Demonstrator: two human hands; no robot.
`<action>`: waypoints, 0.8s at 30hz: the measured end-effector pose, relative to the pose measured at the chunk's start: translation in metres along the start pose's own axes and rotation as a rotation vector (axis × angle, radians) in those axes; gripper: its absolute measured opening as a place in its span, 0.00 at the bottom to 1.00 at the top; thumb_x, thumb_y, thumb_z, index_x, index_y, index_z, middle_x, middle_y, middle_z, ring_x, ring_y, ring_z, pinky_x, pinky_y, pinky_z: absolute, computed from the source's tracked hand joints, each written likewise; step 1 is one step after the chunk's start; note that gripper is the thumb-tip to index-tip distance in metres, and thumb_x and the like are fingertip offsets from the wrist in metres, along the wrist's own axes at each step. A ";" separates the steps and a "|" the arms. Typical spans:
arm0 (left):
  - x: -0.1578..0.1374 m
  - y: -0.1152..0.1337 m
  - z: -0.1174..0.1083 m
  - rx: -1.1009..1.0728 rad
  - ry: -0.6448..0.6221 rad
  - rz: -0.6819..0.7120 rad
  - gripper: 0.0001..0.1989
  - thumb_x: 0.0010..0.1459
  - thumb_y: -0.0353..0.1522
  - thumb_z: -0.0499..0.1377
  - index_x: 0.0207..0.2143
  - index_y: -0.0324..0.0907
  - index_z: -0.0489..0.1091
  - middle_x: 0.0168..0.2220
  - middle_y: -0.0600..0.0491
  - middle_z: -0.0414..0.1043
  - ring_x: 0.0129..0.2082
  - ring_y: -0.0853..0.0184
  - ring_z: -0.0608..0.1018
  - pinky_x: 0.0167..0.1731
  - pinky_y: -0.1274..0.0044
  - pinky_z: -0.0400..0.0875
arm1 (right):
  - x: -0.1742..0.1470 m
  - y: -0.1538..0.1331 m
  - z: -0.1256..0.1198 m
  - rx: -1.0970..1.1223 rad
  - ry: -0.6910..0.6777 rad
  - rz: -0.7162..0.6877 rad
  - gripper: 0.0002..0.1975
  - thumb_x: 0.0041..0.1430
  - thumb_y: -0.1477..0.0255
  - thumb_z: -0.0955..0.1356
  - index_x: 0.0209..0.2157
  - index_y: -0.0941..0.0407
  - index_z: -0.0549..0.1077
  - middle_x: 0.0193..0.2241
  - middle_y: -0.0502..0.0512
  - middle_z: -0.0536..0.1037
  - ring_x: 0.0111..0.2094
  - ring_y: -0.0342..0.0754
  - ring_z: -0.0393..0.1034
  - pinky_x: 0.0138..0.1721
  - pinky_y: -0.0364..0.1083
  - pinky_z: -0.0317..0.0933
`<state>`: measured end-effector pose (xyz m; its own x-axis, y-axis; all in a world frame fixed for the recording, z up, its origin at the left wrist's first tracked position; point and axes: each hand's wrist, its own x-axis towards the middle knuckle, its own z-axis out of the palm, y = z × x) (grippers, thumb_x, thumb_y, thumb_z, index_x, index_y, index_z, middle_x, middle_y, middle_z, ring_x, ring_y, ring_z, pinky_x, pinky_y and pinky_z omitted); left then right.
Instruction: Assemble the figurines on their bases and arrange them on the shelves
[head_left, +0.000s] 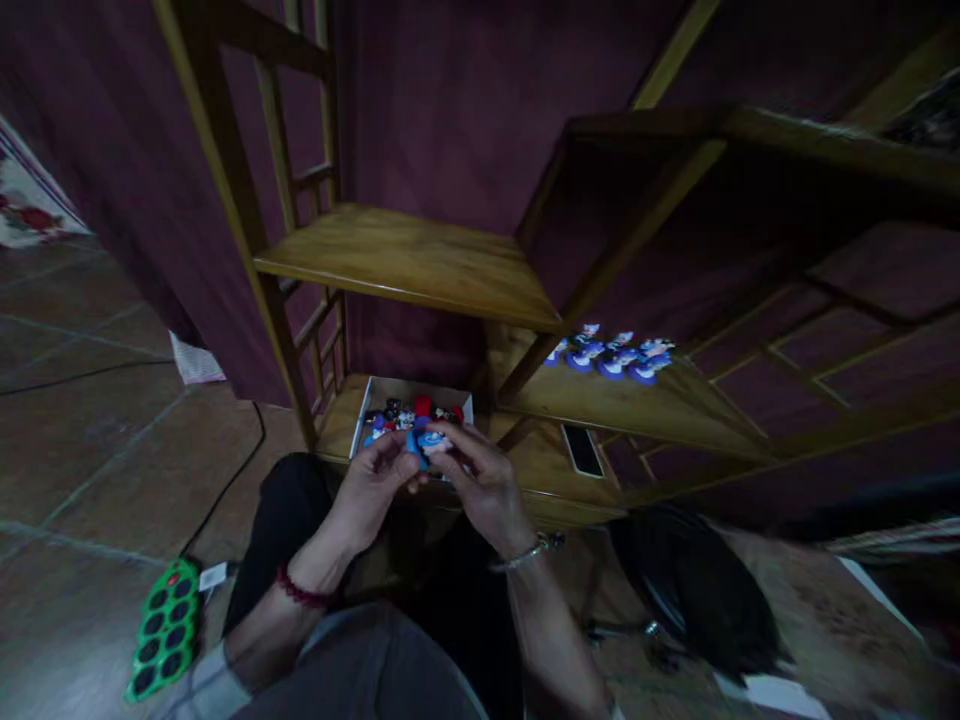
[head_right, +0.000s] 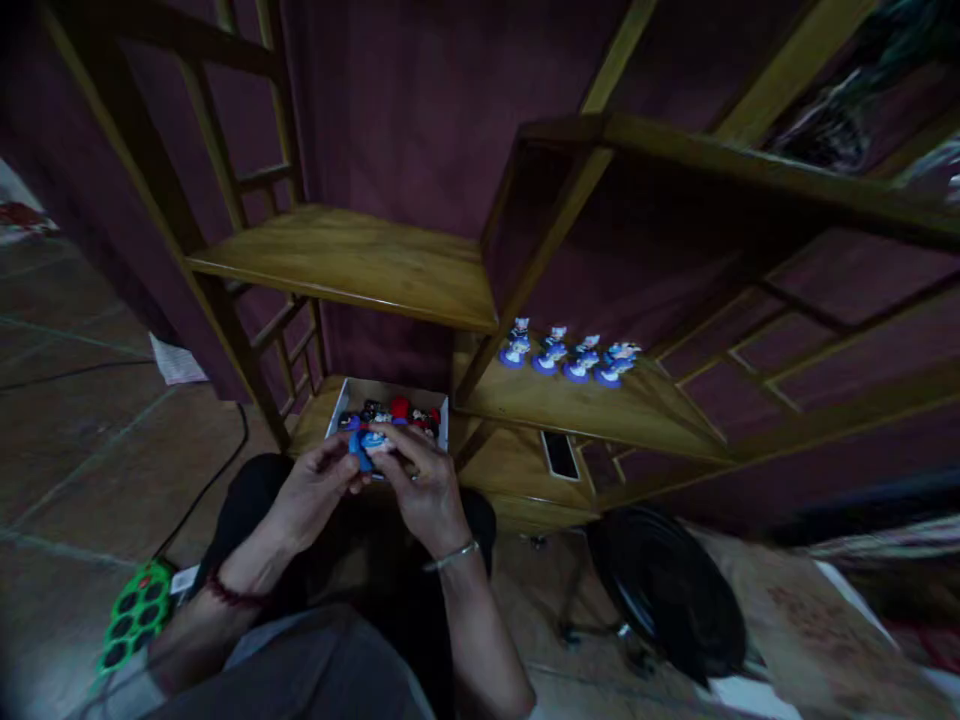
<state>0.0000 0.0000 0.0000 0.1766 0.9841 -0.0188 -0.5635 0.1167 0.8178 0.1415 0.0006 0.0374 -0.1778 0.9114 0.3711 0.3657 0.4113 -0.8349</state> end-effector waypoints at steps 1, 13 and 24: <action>0.001 -0.001 0.000 -0.002 -0.002 0.003 0.15 0.46 0.35 0.65 0.37 0.39 0.70 0.28 0.56 0.69 0.23 0.75 0.71 0.23 0.83 0.63 | 0.000 0.001 0.000 0.000 0.005 0.000 0.12 0.56 0.71 0.66 0.42 0.51 0.73 0.38 0.52 0.75 0.40 0.45 0.69 0.42 0.43 0.63; 0.006 0.007 0.006 0.023 0.012 0.080 0.17 0.43 0.31 0.66 0.38 0.41 0.71 0.31 0.55 0.70 0.28 0.73 0.70 0.26 0.83 0.66 | 0.007 -0.005 -0.004 -0.062 0.037 -0.051 0.13 0.56 0.70 0.65 0.44 0.51 0.73 0.37 0.53 0.74 0.38 0.46 0.69 0.39 0.44 0.65; 0.003 0.006 0.006 0.005 -0.027 0.075 0.16 0.45 0.33 0.65 0.37 0.40 0.69 0.30 0.55 0.70 0.26 0.73 0.72 0.25 0.81 0.65 | 0.007 -0.006 -0.006 -0.083 -0.009 -0.091 0.13 0.57 0.71 0.65 0.44 0.51 0.72 0.39 0.53 0.75 0.41 0.46 0.69 0.42 0.45 0.64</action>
<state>0.0018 0.0031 0.0083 0.1557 0.9861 0.0585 -0.5717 0.0417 0.8194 0.1436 0.0045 0.0478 -0.2221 0.8703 0.4397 0.4223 0.4923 -0.7611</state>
